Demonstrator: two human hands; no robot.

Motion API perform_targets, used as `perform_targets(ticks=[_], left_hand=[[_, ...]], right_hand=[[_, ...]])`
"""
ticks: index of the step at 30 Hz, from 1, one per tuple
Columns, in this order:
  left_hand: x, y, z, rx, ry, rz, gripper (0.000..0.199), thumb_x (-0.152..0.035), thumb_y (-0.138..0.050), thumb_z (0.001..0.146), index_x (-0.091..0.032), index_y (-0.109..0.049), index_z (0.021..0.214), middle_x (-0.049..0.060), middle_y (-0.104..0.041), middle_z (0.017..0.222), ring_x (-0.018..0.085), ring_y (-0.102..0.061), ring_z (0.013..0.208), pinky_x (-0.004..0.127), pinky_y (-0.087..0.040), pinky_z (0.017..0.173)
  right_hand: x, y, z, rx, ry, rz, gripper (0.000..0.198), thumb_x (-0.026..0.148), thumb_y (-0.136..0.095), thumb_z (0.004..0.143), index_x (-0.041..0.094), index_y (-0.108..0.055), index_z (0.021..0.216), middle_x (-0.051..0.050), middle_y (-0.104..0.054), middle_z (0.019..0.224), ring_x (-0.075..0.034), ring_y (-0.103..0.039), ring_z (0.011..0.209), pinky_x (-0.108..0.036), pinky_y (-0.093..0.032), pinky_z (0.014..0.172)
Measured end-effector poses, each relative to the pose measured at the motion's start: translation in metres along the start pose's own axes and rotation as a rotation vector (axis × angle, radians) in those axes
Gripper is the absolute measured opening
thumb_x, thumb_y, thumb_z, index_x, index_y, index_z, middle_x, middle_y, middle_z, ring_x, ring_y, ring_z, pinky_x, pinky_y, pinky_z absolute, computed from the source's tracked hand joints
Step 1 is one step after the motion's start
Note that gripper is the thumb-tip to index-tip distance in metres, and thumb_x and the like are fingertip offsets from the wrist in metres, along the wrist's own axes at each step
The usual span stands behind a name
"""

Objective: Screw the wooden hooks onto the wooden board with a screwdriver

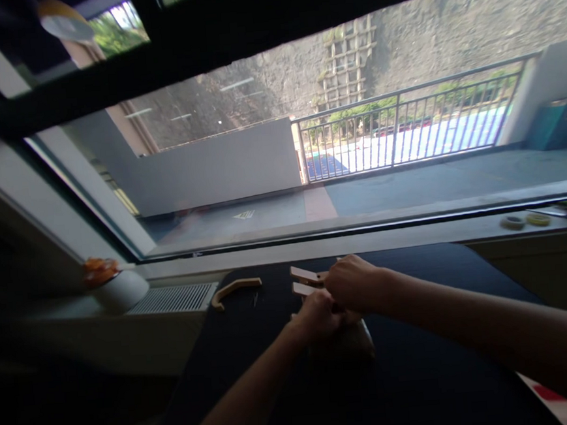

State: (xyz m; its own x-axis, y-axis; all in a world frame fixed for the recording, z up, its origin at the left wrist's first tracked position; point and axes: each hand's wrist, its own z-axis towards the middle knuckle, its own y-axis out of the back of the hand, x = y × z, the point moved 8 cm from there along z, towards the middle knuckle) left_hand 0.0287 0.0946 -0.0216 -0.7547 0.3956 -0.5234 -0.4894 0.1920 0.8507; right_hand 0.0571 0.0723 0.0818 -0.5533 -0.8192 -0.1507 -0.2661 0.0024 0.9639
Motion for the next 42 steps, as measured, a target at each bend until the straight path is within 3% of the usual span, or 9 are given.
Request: perform_targets(ticks=[4, 6, 12, 19, 23, 29, 37, 42], left_hand=[[-0.001, -0.001, 0.001, -0.001, -0.028, -0.018, 0.013, -0.024, -0.064, 0.082, -0.016, -0.074, 0.081, 0.003, -0.071, 0.085, 0.017, -0.061, 0.077, 0.026, -0.046, 0.073], [0.0, -0.003, 0.002, -0.004, -0.038, -0.02, 0.013, -0.024, -0.064, 0.081, -0.016, -0.074, 0.078, 0.004, -0.071, 0.083, 0.017, -0.061, 0.077, 0.026, -0.046, 0.072], [0.005, -0.01, 0.004, -0.003, -0.062, -0.027, 0.013, -0.022, -0.061, 0.082, -0.017, -0.073, 0.082, 0.004, -0.072, 0.087, 0.017, -0.062, 0.078, 0.026, -0.047, 0.072], [0.0, -0.005, 0.004, 0.033, -0.077, 0.011, 0.012, -0.018, -0.061, 0.081, -0.014, -0.073, 0.081, 0.005, -0.071, 0.086, 0.018, -0.061, 0.076, 0.026, -0.045, 0.07], [-0.007, -0.001, 0.001, 0.105, -0.139, 0.046, 0.007, -0.017, -0.065, 0.077, -0.014, -0.071, 0.078, 0.005, -0.07, 0.08, 0.017, -0.06, 0.07, 0.025, -0.044, 0.064], [-0.009, 0.001, -0.001, 0.124, -0.2, 0.101, 0.009, -0.012, -0.06, 0.078, -0.014, -0.069, 0.075, 0.007, -0.069, 0.085, 0.019, -0.06, 0.078, 0.028, -0.045, 0.073], [-0.01, 0.007, -0.005, 0.05, -0.1, 0.051, 0.014, -0.029, -0.068, 0.078, -0.015, -0.07, 0.078, 0.005, -0.069, 0.083, 0.017, -0.059, 0.073, 0.025, -0.044, 0.066], [-0.013, 0.009, -0.007, -0.017, -0.017, 0.015, 0.013, -0.024, -0.064, 0.081, -0.015, -0.072, 0.082, 0.005, -0.069, 0.085, 0.017, -0.06, 0.075, 0.025, -0.043, 0.067]], right_hand=[[-0.004, 0.003, -0.003, 0.125, -0.029, 0.004, 0.054, 0.006, -0.065, 0.075, 0.02, -0.059, 0.126, -0.011, -0.072, 0.101, -0.025, -0.069, 0.082, -0.028, -0.043, 0.059], [-0.004, 0.004, -0.005, 0.14, -0.028, -0.006, 0.059, 0.004, -0.063, 0.077, 0.022, -0.053, 0.133, -0.011, -0.071, 0.106, -0.024, -0.069, 0.086, -0.027, -0.042, 0.06], [-0.011, 0.003, -0.006, 0.112, -0.078, -0.056, 0.019, 0.011, -0.061, 0.082, 0.016, -0.067, 0.099, -0.009, -0.072, 0.083, -0.023, -0.068, 0.071, -0.028, -0.039, 0.055], [-0.006, 0.01, -0.005, 0.155, -0.025, 0.045, 0.028, 0.003, -0.065, 0.074, 0.015, -0.067, 0.099, -0.01, -0.069, 0.102, -0.02, -0.067, 0.078, -0.026, -0.041, 0.06], [0.001, 0.004, -0.002, 0.178, 0.001, 0.019, 0.027, 0.001, -0.063, 0.076, 0.008, -0.068, 0.101, -0.013, -0.07, 0.1, -0.022, -0.067, 0.085, -0.027, -0.046, 0.068], [0.002, -0.001, 0.0, 0.131, 0.009, 0.011, 0.035, -0.001, -0.063, 0.073, 0.009, -0.067, 0.106, -0.013, -0.071, 0.101, -0.023, -0.068, 0.086, -0.027, -0.047, 0.068], [0.005, -0.001, -0.005, 0.152, -0.016, -0.004, 0.029, 0.003, -0.066, 0.076, 0.008, -0.068, 0.105, -0.016, -0.069, 0.105, -0.024, -0.067, 0.087, -0.029, -0.047, 0.068], [0.001, -0.002, -0.006, 0.094, -0.024, 0.067, 0.034, 0.004, -0.066, 0.074, 0.011, -0.068, 0.108, -0.013, -0.069, 0.1, -0.023, -0.067, 0.087, -0.027, -0.045, 0.068]])
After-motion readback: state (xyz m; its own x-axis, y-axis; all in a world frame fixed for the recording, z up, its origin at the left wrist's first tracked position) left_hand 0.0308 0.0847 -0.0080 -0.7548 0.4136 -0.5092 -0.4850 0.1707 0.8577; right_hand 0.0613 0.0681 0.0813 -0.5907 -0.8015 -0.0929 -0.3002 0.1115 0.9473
